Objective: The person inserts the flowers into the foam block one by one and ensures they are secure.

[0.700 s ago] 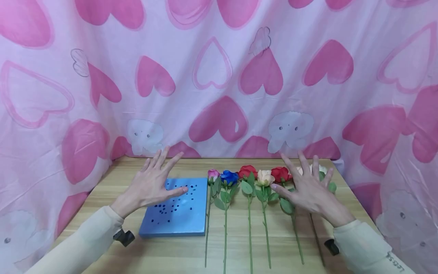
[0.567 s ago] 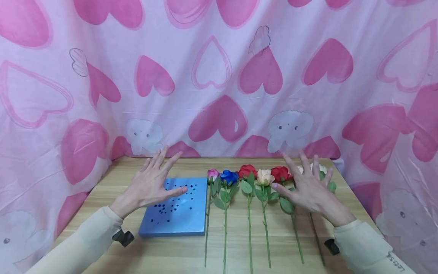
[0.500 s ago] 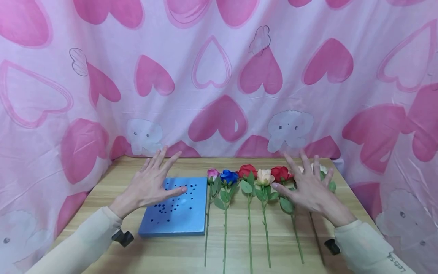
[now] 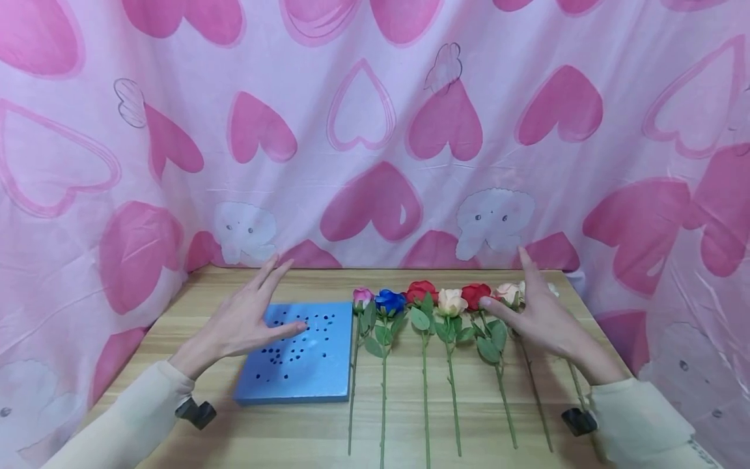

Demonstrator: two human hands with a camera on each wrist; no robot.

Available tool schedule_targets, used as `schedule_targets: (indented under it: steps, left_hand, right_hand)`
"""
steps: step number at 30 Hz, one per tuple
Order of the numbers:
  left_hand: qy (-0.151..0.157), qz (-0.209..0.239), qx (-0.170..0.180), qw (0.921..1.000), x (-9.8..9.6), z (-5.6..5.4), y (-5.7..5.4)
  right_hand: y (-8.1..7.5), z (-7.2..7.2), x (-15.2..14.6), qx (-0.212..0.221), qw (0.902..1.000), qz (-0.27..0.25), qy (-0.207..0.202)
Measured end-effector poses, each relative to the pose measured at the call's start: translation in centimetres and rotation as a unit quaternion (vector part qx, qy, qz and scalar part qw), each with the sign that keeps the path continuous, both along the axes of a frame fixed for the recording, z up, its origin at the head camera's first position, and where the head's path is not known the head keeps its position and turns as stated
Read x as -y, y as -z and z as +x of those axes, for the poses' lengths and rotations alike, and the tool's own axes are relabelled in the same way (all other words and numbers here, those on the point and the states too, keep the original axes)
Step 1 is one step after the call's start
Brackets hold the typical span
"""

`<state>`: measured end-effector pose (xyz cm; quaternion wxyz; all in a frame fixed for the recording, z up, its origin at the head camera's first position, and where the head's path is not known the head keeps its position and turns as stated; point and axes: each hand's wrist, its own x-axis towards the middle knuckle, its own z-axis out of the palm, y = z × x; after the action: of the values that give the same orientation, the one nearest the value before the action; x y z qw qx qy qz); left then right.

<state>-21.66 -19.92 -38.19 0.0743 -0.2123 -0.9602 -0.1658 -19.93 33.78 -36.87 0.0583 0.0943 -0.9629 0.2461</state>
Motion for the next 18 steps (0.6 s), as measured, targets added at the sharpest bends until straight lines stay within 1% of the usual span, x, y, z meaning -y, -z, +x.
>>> schedule_targets:
  steps: [1, 5, 8, 13, 15, 18]
  left_hand:
    - [0.003, 0.005, -0.001, 1.0000, 0.2, 0.0, 0.1]
    - [0.010, 0.023, -0.001, 0.9997, 1.0, 0.3, 0.6]
    - [0.007, 0.037, 0.018, 0.9991, 1.7, 0.5, 1.0]
    - [0.008, 0.043, 0.040, 0.9982, 3.1, 1.2, 1.9]
    - [0.008, 0.043, 0.040, 0.9982, 3.7, 1.6, 2.5]
    - [-0.002, 0.044, 0.049, 0.9979, 4.4, 2.3, 3.6]
  right_hand:
    - [-0.1, 0.1, -0.1, 0.004, 0.9999, -0.008, 0.006]
    - [-0.3, 0.4, -0.7, 0.066, 0.9953, -0.065, 0.028]
    - [-0.3, 0.6, -1.5, 0.097, 0.9902, -0.092, 0.040]
    - [0.4, 0.7, -3.1, 0.088, 0.9870, -0.129, 0.038]
    - [0.6, 0.7, -3.7, 0.083, 0.9859, -0.141, 0.035]
    - [0.9, 0.8, -4.3, 0.086, 0.9820, -0.165, 0.028]
